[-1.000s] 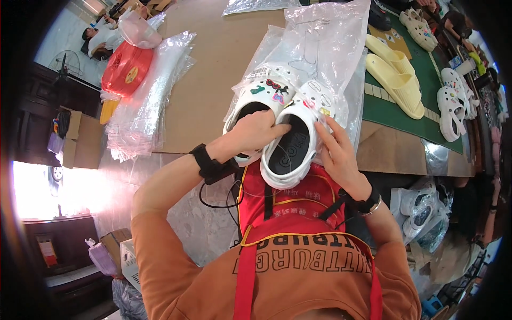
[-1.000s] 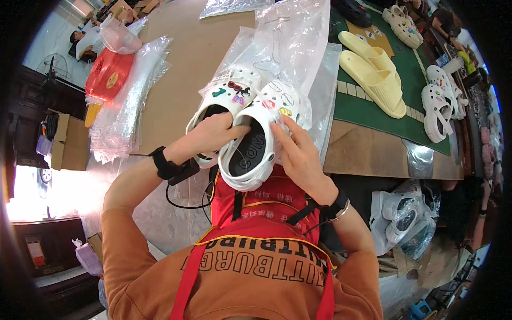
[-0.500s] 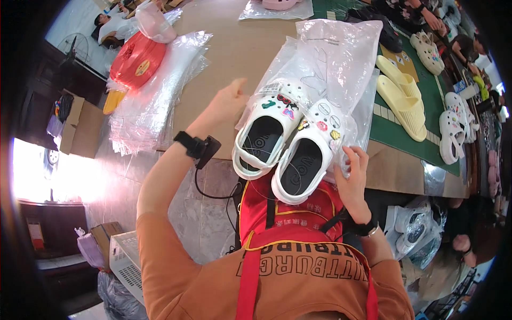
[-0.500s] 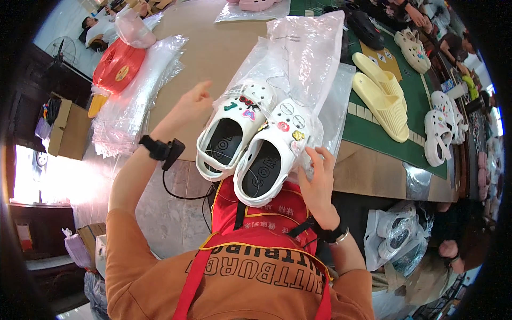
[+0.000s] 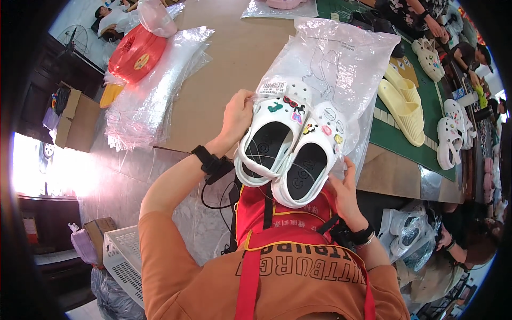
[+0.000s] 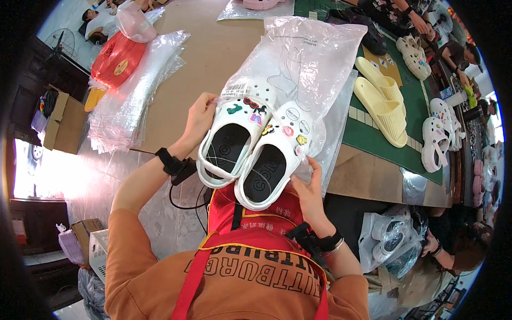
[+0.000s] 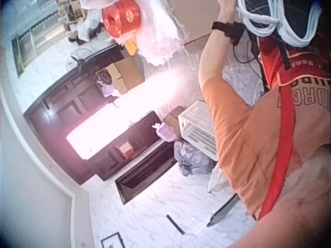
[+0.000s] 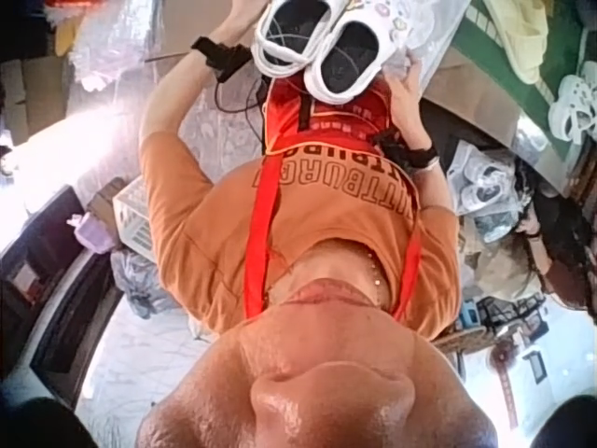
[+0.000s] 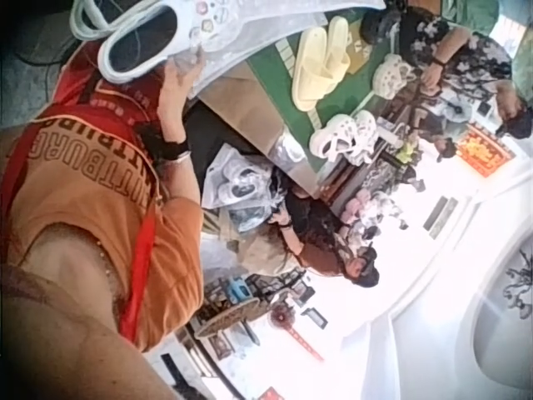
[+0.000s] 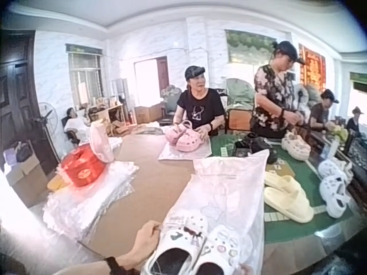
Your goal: Packing pairs of clog-style shoes and slippers into transparent plastic bags at a packing station.
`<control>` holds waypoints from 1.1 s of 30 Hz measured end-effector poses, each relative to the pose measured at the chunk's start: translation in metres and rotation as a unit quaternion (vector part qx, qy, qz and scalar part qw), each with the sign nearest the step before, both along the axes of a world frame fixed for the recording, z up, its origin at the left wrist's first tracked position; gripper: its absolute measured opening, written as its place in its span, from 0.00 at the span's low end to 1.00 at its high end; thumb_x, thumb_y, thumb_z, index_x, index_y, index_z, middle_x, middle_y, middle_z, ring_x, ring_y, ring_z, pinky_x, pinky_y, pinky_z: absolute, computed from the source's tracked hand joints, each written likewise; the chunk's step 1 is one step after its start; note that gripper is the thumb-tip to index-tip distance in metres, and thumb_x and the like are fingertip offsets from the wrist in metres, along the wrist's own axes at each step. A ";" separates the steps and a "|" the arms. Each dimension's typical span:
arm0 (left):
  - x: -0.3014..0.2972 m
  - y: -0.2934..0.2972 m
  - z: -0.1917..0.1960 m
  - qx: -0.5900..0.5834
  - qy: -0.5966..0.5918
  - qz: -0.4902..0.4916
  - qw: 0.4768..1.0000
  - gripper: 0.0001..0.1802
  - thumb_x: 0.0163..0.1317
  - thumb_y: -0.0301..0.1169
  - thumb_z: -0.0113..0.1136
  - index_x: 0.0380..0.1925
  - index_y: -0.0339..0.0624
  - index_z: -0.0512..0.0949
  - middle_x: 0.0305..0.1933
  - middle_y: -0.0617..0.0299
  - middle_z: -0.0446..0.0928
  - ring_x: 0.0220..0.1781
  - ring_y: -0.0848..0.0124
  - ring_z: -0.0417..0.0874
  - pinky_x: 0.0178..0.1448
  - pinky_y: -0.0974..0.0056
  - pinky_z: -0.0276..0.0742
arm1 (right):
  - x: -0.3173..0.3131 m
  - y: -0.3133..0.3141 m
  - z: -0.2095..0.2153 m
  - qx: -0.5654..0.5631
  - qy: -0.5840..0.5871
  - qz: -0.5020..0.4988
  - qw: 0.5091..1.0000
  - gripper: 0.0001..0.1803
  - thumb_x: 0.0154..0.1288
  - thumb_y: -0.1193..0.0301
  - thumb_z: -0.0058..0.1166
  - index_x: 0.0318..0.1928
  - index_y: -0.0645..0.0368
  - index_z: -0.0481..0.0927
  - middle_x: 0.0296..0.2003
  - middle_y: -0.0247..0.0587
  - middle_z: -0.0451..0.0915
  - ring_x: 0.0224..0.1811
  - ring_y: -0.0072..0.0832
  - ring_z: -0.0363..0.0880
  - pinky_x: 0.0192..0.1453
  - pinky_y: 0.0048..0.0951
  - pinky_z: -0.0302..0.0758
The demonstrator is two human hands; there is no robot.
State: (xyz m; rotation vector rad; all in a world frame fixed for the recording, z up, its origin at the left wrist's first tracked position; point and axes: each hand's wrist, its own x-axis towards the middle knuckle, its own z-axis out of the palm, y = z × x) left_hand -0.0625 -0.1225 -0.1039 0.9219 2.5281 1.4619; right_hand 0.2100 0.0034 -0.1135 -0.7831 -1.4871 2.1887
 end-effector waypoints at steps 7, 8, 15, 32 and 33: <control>0.015 0.002 0.042 0.127 -0.159 -0.038 0.978 0.11 0.59 0.29 0.53 0.36 0.31 0.75 0.28 0.63 0.75 0.26 0.80 0.71 0.30 0.73 0.68 | -0.003 0.029 0.025 -0.036 0.055 -0.027 0.997 0.20 0.64 0.72 0.46 0.54 0.56 0.58 0.49 0.39 0.68 0.41 0.24 0.76 0.37 0.24 0.76; 0.017 0.004 0.047 0.126 -0.158 -0.043 0.978 0.11 0.59 0.29 0.53 0.36 0.31 0.75 0.28 0.63 0.75 0.26 0.80 0.71 0.30 0.73 0.68 | -0.005 0.036 0.026 -0.036 0.057 -0.032 0.997 0.20 0.64 0.72 0.46 0.54 0.56 0.58 0.49 0.39 0.68 0.41 0.24 0.76 0.37 0.24 0.76; 0.018 0.006 0.081 0.174 -0.223 -0.089 0.955 0.08 0.62 0.29 0.51 0.35 0.34 0.72 0.30 0.64 0.74 0.30 0.81 0.73 0.33 0.75 0.71 | -0.008 0.075 0.062 0.033 0.004 0.053 0.998 0.11 0.68 0.61 0.42 0.40 0.56 0.67 0.26 0.32 0.75 0.22 0.17 0.76 0.24 0.16 0.72; 0.040 0.008 0.055 0.141 -0.043 -0.032 0.989 0.11 0.63 0.33 0.49 0.33 0.35 0.68 0.24 0.62 0.71 0.25 0.78 0.67 0.30 0.69 0.67 | -0.039 0.075 0.075 0.519 -0.036 -0.043 0.853 0.13 0.68 0.64 0.42 0.43 0.62 0.70 0.24 0.43 0.72 0.24 0.27 0.68 0.32 0.25 0.67; 0.037 0.009 0.052 0.148 -0.029 -0.028 0.988 0.10 0.63 0.33 0.49 0.33 0.35 0.67 0.24 0.61 0.71 0.25 0.78 0.68 0.30 0.69 0.67 | -0.036 0.076 0.070 0.502 -0.041 -0.047 0.863 0.14 0.68 0.64 0.42 0.44 0.62 0.70 0.25 0.44 0.73 0.26 0.28 0.70 0.34 0.25 0.68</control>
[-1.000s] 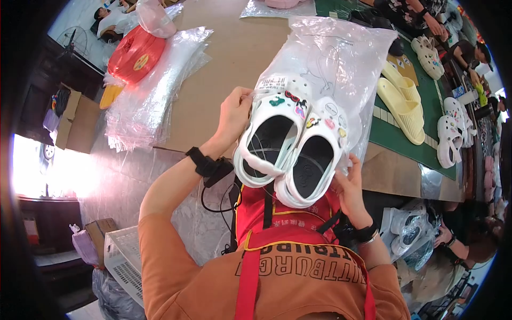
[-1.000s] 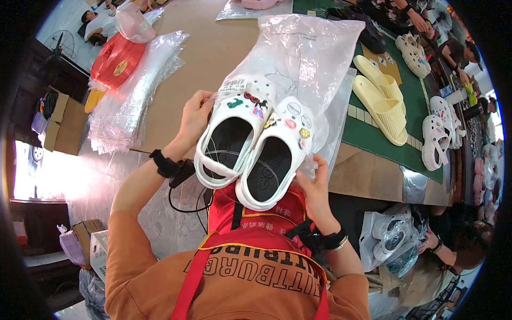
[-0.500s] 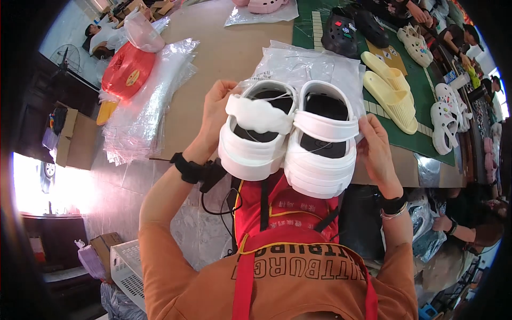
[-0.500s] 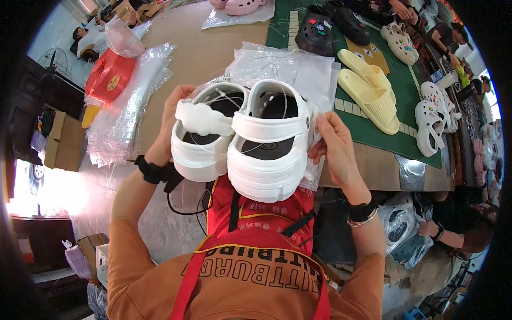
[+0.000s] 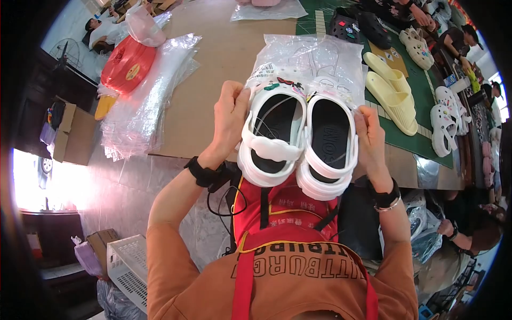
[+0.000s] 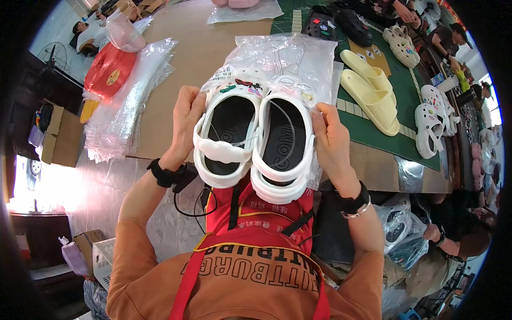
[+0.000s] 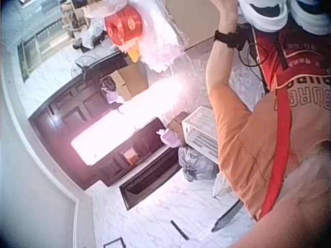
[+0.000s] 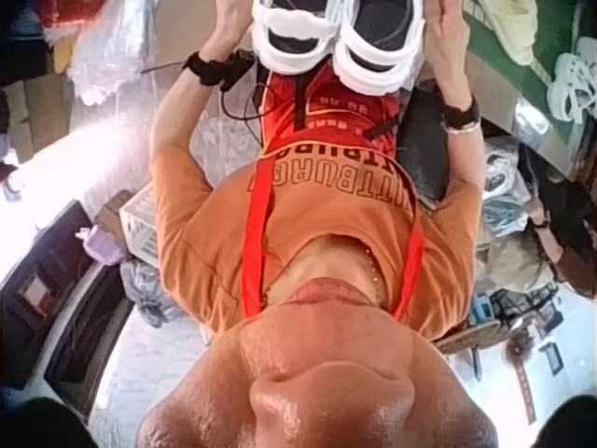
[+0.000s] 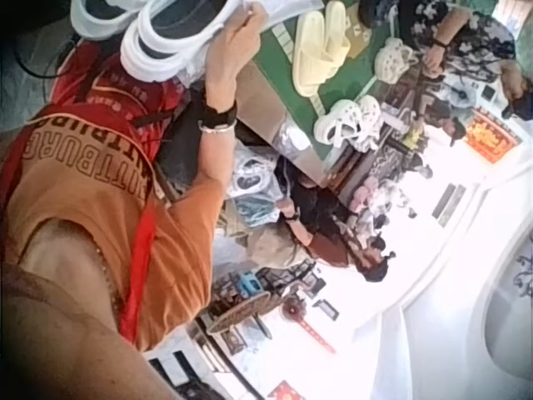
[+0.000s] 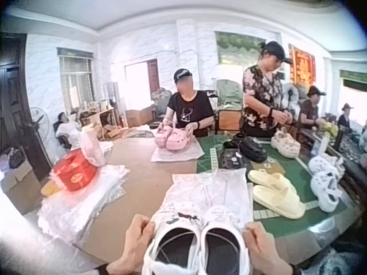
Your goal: Packing pairs of clog-style shoes and slippers into transparent plastic bags at a packing station.
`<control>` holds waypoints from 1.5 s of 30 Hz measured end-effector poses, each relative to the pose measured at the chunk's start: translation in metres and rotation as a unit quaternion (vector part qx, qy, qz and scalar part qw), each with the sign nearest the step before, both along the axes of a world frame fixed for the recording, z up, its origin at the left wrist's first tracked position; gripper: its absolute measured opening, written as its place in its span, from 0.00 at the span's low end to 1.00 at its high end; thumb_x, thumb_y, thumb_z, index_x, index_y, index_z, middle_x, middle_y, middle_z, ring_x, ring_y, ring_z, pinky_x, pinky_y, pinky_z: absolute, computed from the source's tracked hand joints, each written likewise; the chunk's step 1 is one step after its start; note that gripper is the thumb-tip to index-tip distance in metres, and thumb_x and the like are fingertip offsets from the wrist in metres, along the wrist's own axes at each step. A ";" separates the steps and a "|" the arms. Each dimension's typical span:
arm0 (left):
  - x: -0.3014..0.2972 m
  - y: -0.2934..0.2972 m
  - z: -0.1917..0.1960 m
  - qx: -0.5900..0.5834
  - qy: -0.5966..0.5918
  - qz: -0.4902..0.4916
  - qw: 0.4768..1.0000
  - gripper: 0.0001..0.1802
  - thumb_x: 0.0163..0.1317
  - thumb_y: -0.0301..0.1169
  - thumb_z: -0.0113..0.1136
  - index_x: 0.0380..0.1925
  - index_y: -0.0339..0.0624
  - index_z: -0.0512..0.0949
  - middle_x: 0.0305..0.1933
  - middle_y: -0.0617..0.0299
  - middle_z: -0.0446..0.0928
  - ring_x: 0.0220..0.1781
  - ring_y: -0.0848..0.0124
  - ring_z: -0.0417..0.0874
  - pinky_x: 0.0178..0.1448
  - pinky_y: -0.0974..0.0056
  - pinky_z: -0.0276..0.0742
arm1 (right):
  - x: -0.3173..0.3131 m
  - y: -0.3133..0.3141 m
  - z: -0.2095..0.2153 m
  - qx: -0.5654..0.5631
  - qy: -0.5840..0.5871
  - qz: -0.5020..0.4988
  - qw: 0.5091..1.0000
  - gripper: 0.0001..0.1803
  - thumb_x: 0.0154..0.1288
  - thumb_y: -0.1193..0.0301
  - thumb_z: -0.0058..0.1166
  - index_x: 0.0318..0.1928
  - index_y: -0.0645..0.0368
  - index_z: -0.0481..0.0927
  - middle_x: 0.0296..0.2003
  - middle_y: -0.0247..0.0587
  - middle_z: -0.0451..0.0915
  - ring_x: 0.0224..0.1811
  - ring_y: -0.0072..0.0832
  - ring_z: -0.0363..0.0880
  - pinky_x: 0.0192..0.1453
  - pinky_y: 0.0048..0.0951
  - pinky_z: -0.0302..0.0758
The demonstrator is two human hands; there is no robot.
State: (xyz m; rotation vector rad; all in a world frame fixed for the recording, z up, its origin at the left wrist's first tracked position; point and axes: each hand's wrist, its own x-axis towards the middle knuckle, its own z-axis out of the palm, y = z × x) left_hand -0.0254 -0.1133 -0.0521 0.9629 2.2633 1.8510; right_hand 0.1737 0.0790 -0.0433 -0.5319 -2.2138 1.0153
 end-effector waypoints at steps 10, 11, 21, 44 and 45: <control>0.003 0.009 0.013 0.001 0.082 0.026 0.996 0.10 0.62 0.32 0.51 0.31 0.35 0.69 0.23 0.65 0.68 0.25 0.81 0.64 0.29 0.73 0.64 | -0.007 0.010 -0.005 0.089 0.090 -0.030 0.991 0.09 0.64 0.70 0.47 0.40 0.63 0.70 0.27 0.45 0.71 0.25 0.27 0.69 0.32 0.24 0.67; 0.001 0.009 0.009 -0.034 0.118 0.021 0.992 0.10 0.62 0.32 0.51 0.30 0.35 0.69 0.21 0.64 0.68 0.23 0.81 0.64 0.27 0.72 0.64 | -0.009 0.013 -0.004 0.068 0.065 -0.008 0.996 0.08 0.64 0.70 0.47 0.36 0.64 0.70 0.23 0.43 0.69 0.23 0.25 0.65 0.30 0.24 0.65; -0.008 0.014 -0.028 -0.166 0.104 -0.011 0.981 0.13 0.58 0.36 0.52 0.23 0.38 0.69 0.16 0.50 0.71 0.20 0.55 0.74 0.25 0.57 0.67 | -0.014 0.020 -0.010 0.077 -0.184 0.051 0.978 0.18 0.64 0.60 0.45 0.25 0.62 0.69 0.17 0.50 0.67 0.19 0.42 0.67 0.24 0.34 0.63; -0.015 -0.017 -0.054 -0.126 0.135 -0.022 0.983 0.08 0.59 0.30 0.52 0.28 0.35 0.69 0.19 0.59 0.69 0.21 0.74 0.66 0.27 0.67 0.65 | 0.000 0.002 -0.034 0.102 -0.101 0.022 0.989 0.12 0.60 0.66 0.49 0.26 0.61 0.68 0.21 0.47 0.69 0.24 0.46 0.69 0.26 0.36 0.65; -0.013 -0.025 -0.061 -0.128 0.133 -0.021 0.983 0.08 0.59 0.30 0.52 0.28 0.35 0.69 0.19 0.59 0.69 0.21 0.74 0.66 0.27 0.67 0.65 | 0.007 0.001 -0.039 0.096 -0.089 0.014 0.991 0.09 0.58 0.70 0.50 0.27 0.62 0.68 0.22 0.45 0.69 0.22 0.43 0.69 0.26 0.34 0.65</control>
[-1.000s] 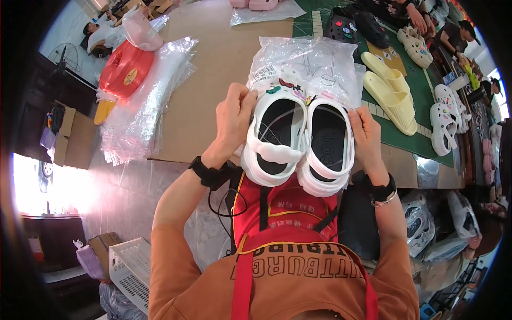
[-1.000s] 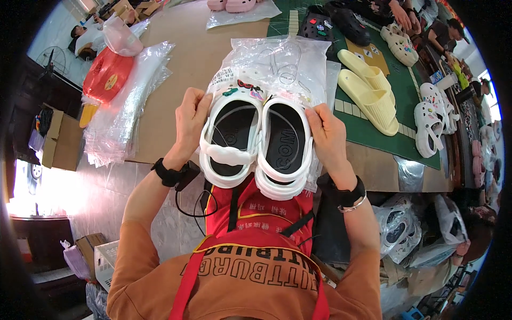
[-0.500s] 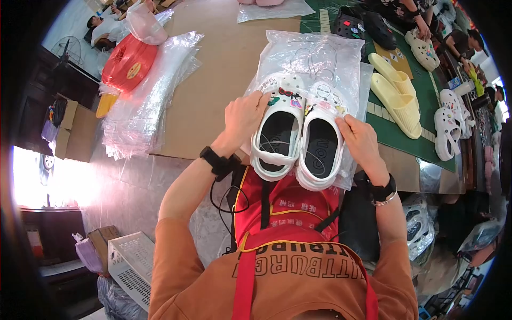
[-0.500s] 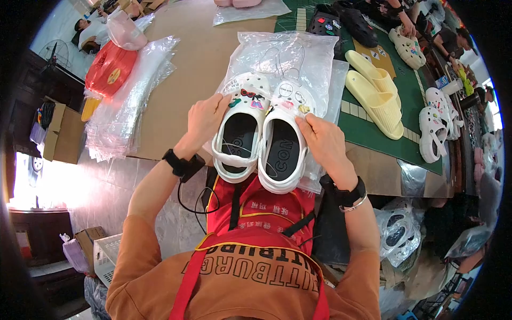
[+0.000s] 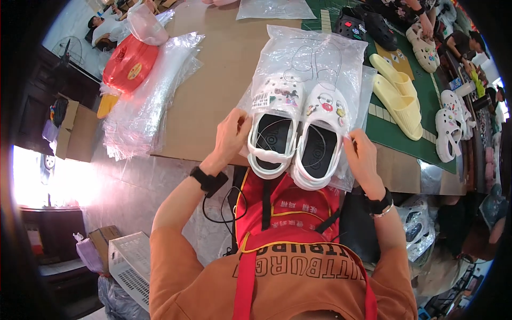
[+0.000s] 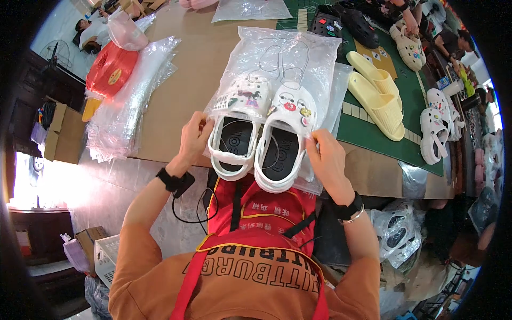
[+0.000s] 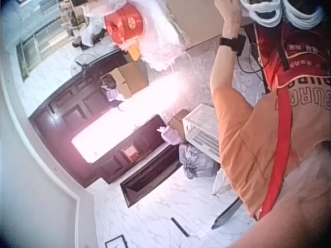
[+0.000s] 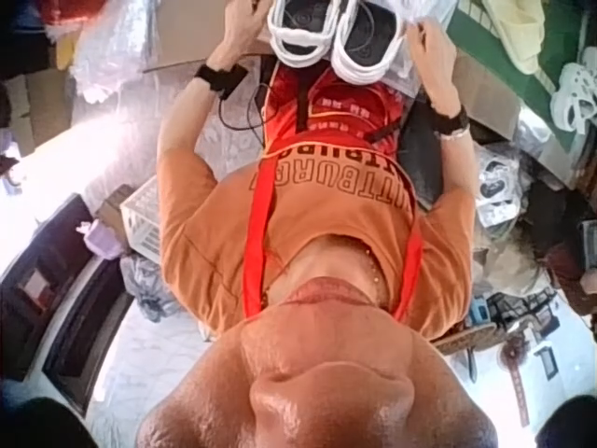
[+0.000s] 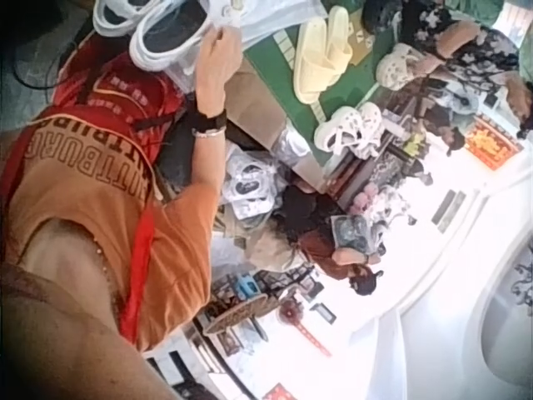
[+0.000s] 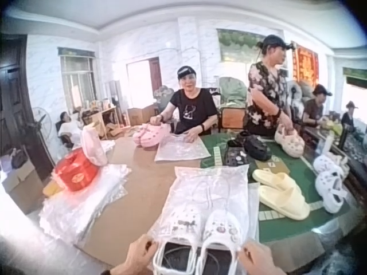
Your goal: Packing pairs of clog-style shoes and slippers into transparent plastic bags at a packing station.
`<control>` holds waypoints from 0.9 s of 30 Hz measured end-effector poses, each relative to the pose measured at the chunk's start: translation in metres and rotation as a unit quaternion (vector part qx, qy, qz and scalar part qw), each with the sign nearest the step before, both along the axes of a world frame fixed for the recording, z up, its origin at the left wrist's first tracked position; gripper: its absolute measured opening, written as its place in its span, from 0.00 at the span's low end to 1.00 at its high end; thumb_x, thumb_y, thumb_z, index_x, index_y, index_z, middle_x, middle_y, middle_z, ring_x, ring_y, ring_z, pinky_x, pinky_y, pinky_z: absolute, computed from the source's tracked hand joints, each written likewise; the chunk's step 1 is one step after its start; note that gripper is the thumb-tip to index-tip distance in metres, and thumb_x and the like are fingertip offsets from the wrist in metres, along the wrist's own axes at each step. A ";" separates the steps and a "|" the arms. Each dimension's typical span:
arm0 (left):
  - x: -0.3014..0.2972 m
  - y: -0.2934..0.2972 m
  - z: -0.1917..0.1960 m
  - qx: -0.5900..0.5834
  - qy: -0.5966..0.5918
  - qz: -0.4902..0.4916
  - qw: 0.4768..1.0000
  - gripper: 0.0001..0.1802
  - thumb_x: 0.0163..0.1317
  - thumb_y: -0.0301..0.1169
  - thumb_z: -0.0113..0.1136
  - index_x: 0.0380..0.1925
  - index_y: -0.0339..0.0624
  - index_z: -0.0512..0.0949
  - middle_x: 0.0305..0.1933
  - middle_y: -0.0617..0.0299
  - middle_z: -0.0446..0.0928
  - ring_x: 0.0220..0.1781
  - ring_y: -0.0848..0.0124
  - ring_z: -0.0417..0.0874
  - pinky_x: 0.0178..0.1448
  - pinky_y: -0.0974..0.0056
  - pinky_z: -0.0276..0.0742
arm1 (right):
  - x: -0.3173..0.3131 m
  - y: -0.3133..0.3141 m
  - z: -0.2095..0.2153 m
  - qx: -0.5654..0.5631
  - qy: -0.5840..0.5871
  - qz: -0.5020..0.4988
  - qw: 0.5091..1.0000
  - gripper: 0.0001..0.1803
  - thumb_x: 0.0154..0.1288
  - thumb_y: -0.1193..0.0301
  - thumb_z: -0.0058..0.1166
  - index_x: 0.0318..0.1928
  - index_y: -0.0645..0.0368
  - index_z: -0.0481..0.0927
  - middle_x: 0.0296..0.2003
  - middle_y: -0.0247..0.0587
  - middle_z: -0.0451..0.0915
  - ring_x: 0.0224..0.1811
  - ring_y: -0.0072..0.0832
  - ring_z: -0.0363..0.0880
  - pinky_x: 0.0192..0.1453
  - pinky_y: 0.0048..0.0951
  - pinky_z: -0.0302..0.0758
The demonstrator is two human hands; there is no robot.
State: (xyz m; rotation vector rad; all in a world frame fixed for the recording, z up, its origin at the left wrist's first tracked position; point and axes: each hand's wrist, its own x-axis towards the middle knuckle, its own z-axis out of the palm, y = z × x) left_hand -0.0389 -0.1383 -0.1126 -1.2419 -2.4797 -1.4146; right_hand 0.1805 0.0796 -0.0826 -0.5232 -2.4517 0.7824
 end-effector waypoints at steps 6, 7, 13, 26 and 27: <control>0.006 -0.010 -0.020 -0.006 -0.086 0.004 0.996 0.12 0.56 0.24 0.51 0.41 0.38 0.65 0.29 0.49 0.74 0.29 0.60 0.78 0.34 0.61 0.72 | 0.022 0.001 -0.030 -0.016 -0.001 -0.025 1.000 0.09 0.54 0.76 0.52 0.34 0.62 0.67 0.30 0.44 0.68 0.22 0.35 0.68 0.27 0.29 0.68; 0.007 -0.008 -0.021 -0.006 -0.097 0.017 0.995 0.12 0.56 0.24 0.51 0.41 0.38 0.65 0.30 0.47 0.75 0.30 0.57 0.78 0.34 0.60 0.72 | 0.024 0.000 -0.034 -0.019 -0.003 -0.021 1.000 0.10 0.55 0.76 0.51 0.36 0.63 0.66 0.32 0.44 0.68 0.23 0.33 0.69 0.27 0.28 0.68; 0.010 -0.001 -0.009 -0.016 -0.039 0.005 0.999 0.11 0.58 0.26 0.49 0.41 0.41 0.66 0.31 0.45 0.76 0.34 0.51 0.78 0.37 0.56 0.72 | 0.016 -0.019 -0.036 -0.263 0.024 -0.025 0.964 0.08 0.64 0.71 0.45 0.36 0.62 0.63 0.30 0.35 0.68 0.24 0.19 0.70 0.27 0.22 0.69; -0.010 0.011 0.155 0.153 -0.249 -0.094 0.952 0.15 0.61 0.29 0.46 0.47 0.36 0.67 0.24 0.64 0.74 0.19 0.79 0.71 0.21 0.76 0.64 | -0.024 0.045 0.134 -0.401 0.128 0.050 0.906 0.11 0.65 0.60 0.45 0.39 0.54 0.69 0.24 0.30 0.72 0.16 0.14 0.67 0.16 0.15 0.62; -0.007 0.007 0.159 0.138 -0.258 -0.095 0.952 0.16 0.60 0.27 0.44 0.48 0.36 0.67 0.24 0.65 0.74 0.19 0.80 0.70 0.20 0.77 0.63 | -0.024 0.050 0.136 -0.398 0.114 0.076 0.907 0.11 0.65 0.61 0.45 0.39 0.54 0.69 0.23 0.30 0.71 0.15 0.14 0.66 0.15 0.14 0.60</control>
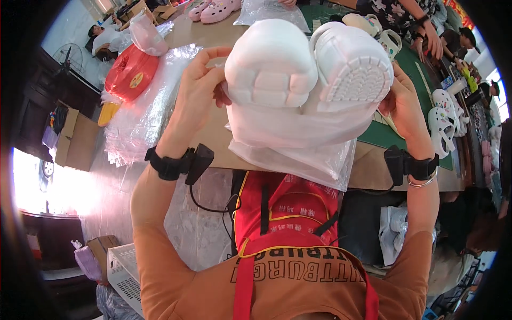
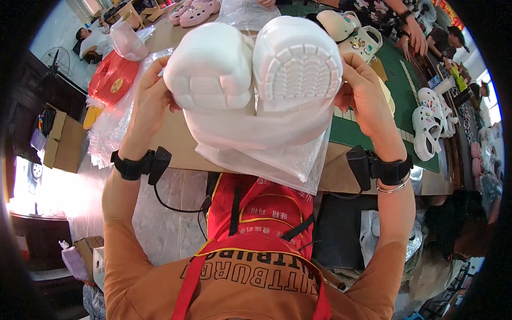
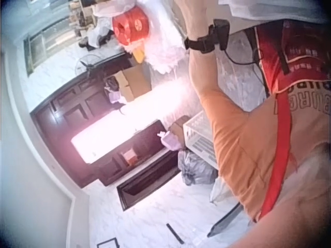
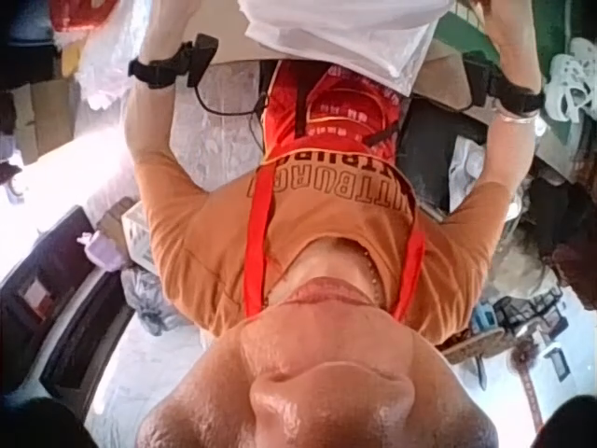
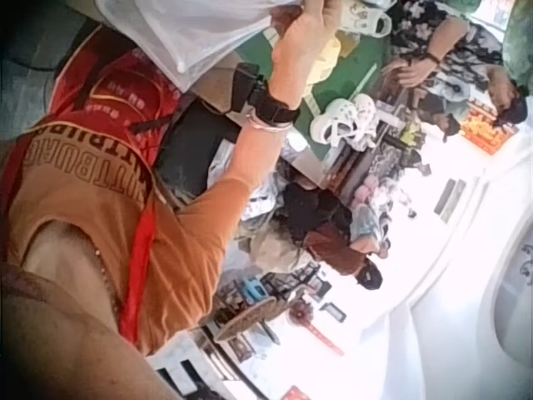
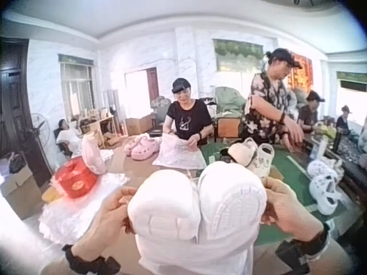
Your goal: Packing pairs of clog-style shoes and slippers into transparent plastic bags at a packing station.
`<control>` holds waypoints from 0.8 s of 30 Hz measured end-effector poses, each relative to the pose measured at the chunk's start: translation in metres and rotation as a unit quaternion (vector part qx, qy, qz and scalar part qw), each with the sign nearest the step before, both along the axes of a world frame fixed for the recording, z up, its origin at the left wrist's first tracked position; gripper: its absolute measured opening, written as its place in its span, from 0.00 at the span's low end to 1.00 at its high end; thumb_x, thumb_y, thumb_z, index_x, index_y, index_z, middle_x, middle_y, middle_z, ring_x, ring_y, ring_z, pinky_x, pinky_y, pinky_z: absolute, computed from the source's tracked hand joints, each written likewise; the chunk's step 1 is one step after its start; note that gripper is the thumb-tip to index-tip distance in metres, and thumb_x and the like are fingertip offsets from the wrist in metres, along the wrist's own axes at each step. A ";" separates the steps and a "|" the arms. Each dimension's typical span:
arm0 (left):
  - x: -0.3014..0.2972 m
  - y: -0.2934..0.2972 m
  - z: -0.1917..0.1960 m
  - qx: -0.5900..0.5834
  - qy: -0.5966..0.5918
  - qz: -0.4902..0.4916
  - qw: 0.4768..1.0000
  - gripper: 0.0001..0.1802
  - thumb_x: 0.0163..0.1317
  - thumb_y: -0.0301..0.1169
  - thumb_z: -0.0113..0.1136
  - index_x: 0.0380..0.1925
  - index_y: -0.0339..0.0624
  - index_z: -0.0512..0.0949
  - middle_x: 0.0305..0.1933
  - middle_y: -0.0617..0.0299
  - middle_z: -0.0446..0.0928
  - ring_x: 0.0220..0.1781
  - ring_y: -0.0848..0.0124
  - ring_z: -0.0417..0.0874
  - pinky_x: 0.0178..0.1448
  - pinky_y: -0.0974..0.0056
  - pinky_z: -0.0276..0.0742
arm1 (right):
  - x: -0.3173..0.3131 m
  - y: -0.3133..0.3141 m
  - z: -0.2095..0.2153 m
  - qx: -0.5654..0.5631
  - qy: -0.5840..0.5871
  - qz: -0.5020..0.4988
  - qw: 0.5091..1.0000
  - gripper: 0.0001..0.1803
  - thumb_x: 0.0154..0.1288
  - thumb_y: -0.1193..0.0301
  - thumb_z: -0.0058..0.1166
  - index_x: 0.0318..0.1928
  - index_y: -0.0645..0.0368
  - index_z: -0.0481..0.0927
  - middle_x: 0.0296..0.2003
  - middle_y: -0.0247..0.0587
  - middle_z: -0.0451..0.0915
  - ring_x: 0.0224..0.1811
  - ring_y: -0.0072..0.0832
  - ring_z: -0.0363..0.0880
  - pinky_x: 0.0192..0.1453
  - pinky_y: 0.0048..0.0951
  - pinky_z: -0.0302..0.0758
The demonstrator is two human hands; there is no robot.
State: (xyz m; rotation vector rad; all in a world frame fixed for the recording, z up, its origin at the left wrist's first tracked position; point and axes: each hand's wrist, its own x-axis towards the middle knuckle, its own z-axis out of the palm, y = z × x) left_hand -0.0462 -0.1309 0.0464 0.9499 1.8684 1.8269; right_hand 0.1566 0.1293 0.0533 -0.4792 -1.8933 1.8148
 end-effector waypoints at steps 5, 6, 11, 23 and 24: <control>0.001 -0.005 0.000 0.012 -0.007 0.026 1.000 0.19 0.56 0.25 0.46 0.49 0.32 0.68 0.21 0.62 0.74 0.16 0.80 0.70 0.18 0.76 0.63 | 0.000 -0.010 0.004 -0.036 -0.050 0.014 0.998 0.11 0.65 0.62 0.45 0.39 0.55 0.70 0.22 0.27 0.70 0.13 0.13 0.65 0.13 0.13 0.58; 0.003 -0.004 0.000 0.036 -0.011 0.027 0.999 0.19 0.55 0.25 0.46 0.48 0.32 0.69 0.23 0.62 0.74 0.16 0.80 0.70 0.17 0.76 0.63 | 0.001 -0.010 0.003 -0.053 -0.030 0.000 0.998 0.10 0.65 0.62 0.45 0.38 0.55 0.69 0.22 0.27 0.70 0.12 0.13 0.64 0.13 0.14 0.57; 0.002 0.006 0.021 0.048 0.015 0.024 0.998 0.18 0.58 0.27 0.44 0.48 0.36 0.72 0.24 0.67 0.73 0.18 0.83 0.69 0.19 0.77 0.62 | -0.008 0.007 0.019 -0.041 0.028 0.022 0.999 0.09 0.65 0.63 0.46 0.34 0.55 0.68 0.22 0.28 0.70 0.12 0.13 0.63 0.12 0.14 0.57; -0.032 0.028 0.091 0.092 0.194 0.032 0.976 0.19 0.57 0.27 0.44 0.48 0.32 0.72 0.27 0.65 0.72 0.25 0.78 0.72 0.27 0.74 0.69 | -0.019 0.045 0.093 0.130 0.090 0.005 0.987 0.08 0.64 0.64 0.48 0.34 0.55 0.68 0.23 0.24 0.66 0.15 0.11 0.59 0.15 0.13 0.53; -0.042 0.034 0.102 0.150 0.147 0.007 0.978 0.14 0.58 0.26 0.46 0.42 0.33 0.73 0.29 0.62 0.74 0.28 0.75 0.75 0.31 0.72 0.73 | -0.021 0.061 0.096 0.150 0.098 -0.005 0.984 0.07 0.64 0.65 0.48 0.35 0.55 0.69 0.26 0.26 0.68 0.20 0.12 0.66 0.22 0.13 0.62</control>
